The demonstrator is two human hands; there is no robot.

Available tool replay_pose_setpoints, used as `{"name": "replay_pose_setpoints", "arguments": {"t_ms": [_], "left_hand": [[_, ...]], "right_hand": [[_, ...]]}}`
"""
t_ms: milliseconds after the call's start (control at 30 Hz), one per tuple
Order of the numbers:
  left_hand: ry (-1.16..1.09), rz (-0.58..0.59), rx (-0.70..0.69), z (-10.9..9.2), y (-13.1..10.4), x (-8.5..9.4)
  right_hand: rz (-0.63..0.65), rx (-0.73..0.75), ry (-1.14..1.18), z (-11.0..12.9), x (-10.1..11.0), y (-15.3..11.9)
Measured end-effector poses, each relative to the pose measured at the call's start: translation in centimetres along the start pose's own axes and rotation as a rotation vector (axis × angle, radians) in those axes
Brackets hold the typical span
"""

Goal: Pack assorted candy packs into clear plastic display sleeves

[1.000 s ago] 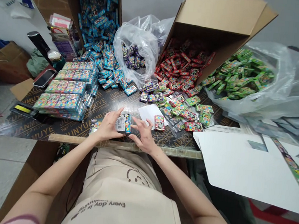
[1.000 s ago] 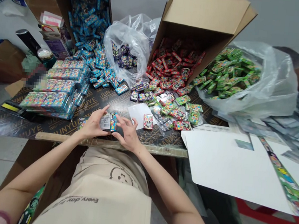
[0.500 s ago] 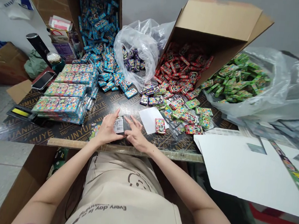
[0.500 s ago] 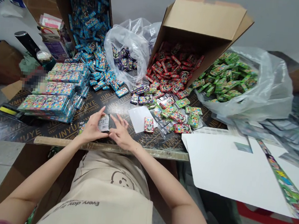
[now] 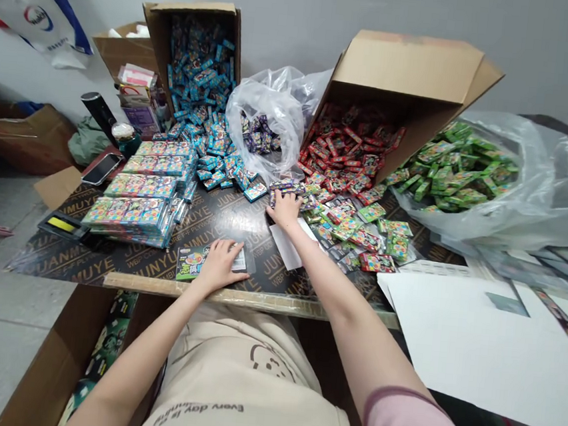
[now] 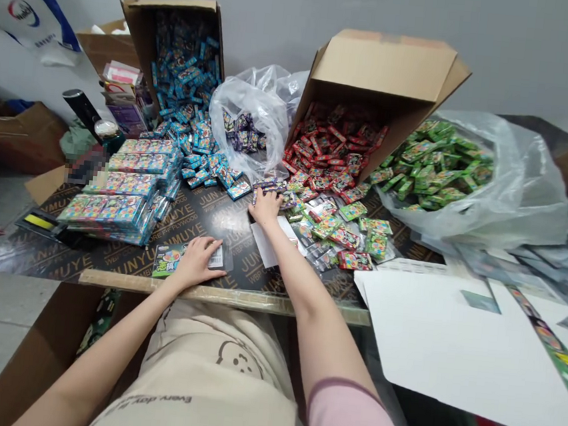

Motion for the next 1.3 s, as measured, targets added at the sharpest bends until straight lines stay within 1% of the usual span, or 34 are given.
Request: {"name": "replay_pose_setpoints", "arguments": {"t_ms": [67, 167, 233, 267, 333, 433, 500, 567, 667, 767, 833, 900, 967, 1067, 1200, 1300], "left_hand": [[0.001, -0.003, 0.0, 0.0, 0.0, 0.1], [-0.007, -0.005, 0.003, 0.1, 0.1, 0.0], [-0.007, -0.001, 0.0, 0.1, 0.1, 0.0], [-0.006, 0.004, -0.001, 0.1, 0.1, 0.0], [-0.008, 0.02, -0.002, 0.2, 0.1, 0.1], [-0.022, 0.036, 0.033, 0.5, -0.1, 0.4], [-0.024, 0.048, 0.074, 0.7, -0.3, 0.6], [-0.016, 0.066, 0.092, 0.9, -0.4, 0.8], [-0.007, 0.059, 0.08, 1.4, -0.4, 1.2], [-0.018, -0.007, 0.092, 2.3, -0.4, 1.7], [-0.042, -0.04, 0.112, 2.8, -0.4, 2.1], [-0.073, -0.036, 0.105, 3.0, -0.3, 2.4], [-0.096, -0.015, 0.067, 2.7, -0.2, 2.6], [-0.143, 0.0, 0.022, 2.0, -0.1, 2.7], [-0.232, 0.011, 0.028, 1.4, -0.1, 2.8], [-0.262, 0.032, 0.032, 1.3, -0.2, 2.9]], "right_hand": [[0.098, 0.125, 0.112, 1.5, -0.3, -0.4], [0.264, 0.387, 0.24, 3.6, -0.7, -2.0], [0.358, 0.531, 0.341, 4.4, -0.9, -3.6], [0.374, 0.57, 0.389, 4.5, -0.8, -4.4], [0.33, 0.555, 0.444, 4.1, -0.7, -5.9], [0.212, 0.428, 0.41, 3.2, -0.7, -7.5], [0.169, 0.353, 0.359, 3.0, -1.1, -8.1], [0.125, 0.317, 0.336, 3.1, -1.5, -8.3], [0.012, 0.301, 0.367, 3.6, -1.2, -8.1], [-0.173, 0.334, 0.473, 4.1, 0.3, -8.2], [-0.244, 0.396, 0.531, 4.6, 1.4, -9.0], [-0.221, 0.466, 0.517, 5.1, 2.0, -10.3], [-0.152, 0.533, 0.484, 5.6, 2.3, -11.6], [-0.097, 0.596, 0.556, 5.9, 2.6, -13.0], [-0.126, 0.595, 0.748, 5.3, 3.4, -13.5], [-0.144, 0.597, 0.804, 4.9, 4.0, -13.4]]}}
Point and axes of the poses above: each hand's wrist, its own y-axis towards the middle knuckle, its own x-axis out of the back of the hand, z = x × y, the point moved 2 cm from there along y, towards the middle knuckle, and after that the axes turned 13 degrees about x, right-handed, at the moved point
